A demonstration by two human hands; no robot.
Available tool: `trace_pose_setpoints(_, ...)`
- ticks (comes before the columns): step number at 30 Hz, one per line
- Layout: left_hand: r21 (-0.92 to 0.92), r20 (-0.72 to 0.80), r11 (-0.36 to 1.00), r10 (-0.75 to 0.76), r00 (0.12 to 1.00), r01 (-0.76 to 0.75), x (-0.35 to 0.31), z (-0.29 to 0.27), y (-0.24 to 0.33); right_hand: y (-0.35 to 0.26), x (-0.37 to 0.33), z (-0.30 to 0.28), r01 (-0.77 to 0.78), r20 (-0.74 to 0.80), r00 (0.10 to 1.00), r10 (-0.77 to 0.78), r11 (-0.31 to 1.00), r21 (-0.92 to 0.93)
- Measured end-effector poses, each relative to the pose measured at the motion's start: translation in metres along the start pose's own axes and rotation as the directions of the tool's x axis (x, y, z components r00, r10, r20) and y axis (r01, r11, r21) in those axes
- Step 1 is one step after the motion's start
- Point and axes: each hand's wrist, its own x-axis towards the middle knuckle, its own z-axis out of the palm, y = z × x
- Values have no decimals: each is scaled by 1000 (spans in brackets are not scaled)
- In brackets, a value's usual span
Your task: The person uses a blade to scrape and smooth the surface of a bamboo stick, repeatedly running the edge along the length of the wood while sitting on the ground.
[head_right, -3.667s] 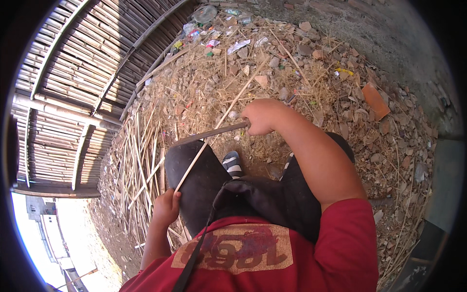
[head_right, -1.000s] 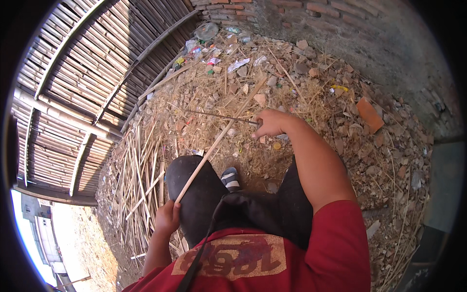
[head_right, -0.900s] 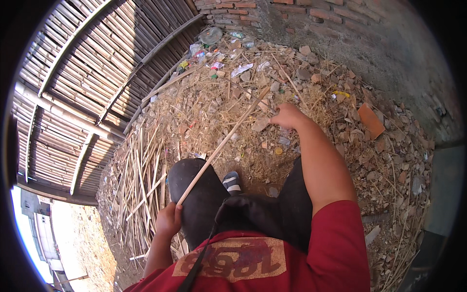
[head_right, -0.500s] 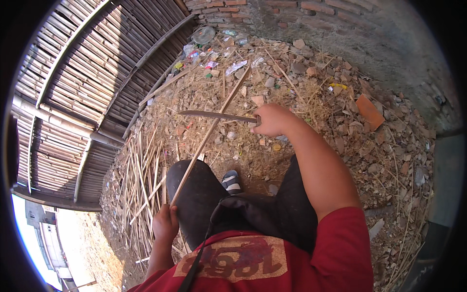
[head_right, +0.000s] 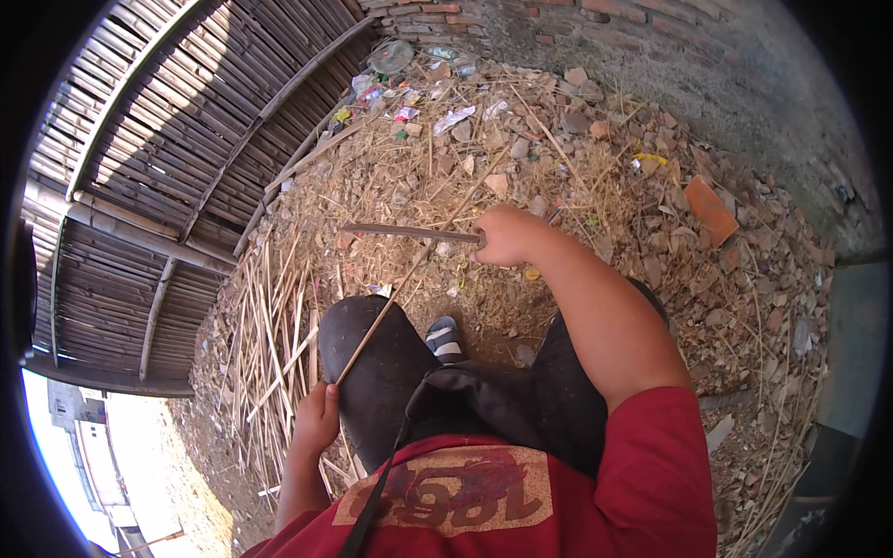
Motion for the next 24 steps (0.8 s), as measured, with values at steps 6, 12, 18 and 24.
trace_pose_setpoints(6, -35, 69, 999, 13, 998, -11, 6, -6, -4, -19, 5, 20, 158, 111, 981, -158, 987, 5)
trace_pose_setpoints(12, -65, 33, 997, 53, 998, -51, 13, -3, -9, 18, 24, 26, -48, -16, 999, 51, 985, 164)
trace_pose_setpoints(18, -50, 71, 997, 69, 995, -66, 13, -7, -14, -32, 6, 23, 145, 154, 979, -137, 989, -42)
trace_pose_setpoints(24, -92, 92, 995, 49, 995, -41, 17, -8, -14, 15, 23, 32, 67, 54, 996, -71, 996, 64)
